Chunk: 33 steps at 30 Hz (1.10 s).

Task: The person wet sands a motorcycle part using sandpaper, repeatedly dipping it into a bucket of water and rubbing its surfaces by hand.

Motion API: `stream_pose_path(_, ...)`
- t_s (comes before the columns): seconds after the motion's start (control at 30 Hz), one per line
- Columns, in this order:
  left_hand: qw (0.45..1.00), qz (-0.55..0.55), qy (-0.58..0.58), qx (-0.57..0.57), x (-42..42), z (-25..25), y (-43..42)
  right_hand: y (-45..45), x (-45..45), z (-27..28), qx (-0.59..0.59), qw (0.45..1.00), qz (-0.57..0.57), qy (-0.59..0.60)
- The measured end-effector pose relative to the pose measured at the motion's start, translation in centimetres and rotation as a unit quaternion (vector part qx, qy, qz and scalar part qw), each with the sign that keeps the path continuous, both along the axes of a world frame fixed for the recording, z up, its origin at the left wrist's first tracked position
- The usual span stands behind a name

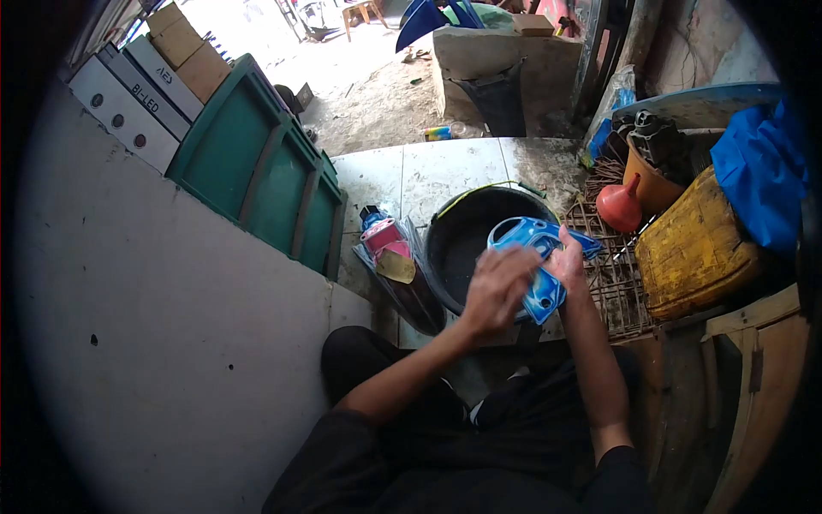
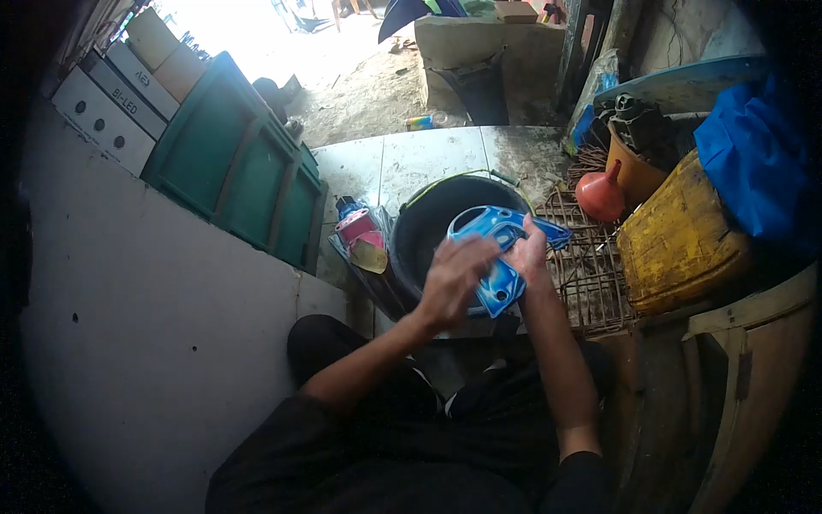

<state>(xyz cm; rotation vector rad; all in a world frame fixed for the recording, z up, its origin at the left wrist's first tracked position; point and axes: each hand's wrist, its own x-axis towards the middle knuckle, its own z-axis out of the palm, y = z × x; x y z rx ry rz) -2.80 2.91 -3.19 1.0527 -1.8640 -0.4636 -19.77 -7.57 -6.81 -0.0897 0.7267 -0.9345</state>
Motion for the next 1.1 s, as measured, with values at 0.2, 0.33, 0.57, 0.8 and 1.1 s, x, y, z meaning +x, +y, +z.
stream_pose_path(0.2,0.995,-0.057,-0.029,-0.078,0.7,1.3,-0.3,0.0,-0.7,1.9,0.036,0.996,0.043,-0.074)
stream_pose_path(0.33,0.997,0.014,-0.047,-0.064,0.5,0.5,-0.4,0.7,-0.2,2.0,0.014,0.999,0.011,-0.047)
stream_pose_path(0.57,0.995,0.011,0.016,-0.096,0.3,0.2,-0.2,0.5,-0.1,1.8,0.005,0.997,0.003,-0.072)
stream_pose_path(0.8,0.968,-0.119,-0.069,-0.208,-0.3,0.5,1.9,0.4,-0.6,1.2,0.035,0.999,0.025,-0.009)
stream_pose_path(1.1,0.975,-0.099,-0.078,-0.183,0.1,1.3,1.7,0.3,-0.1,1.0,0.026,0.997,0.064,-0.025)
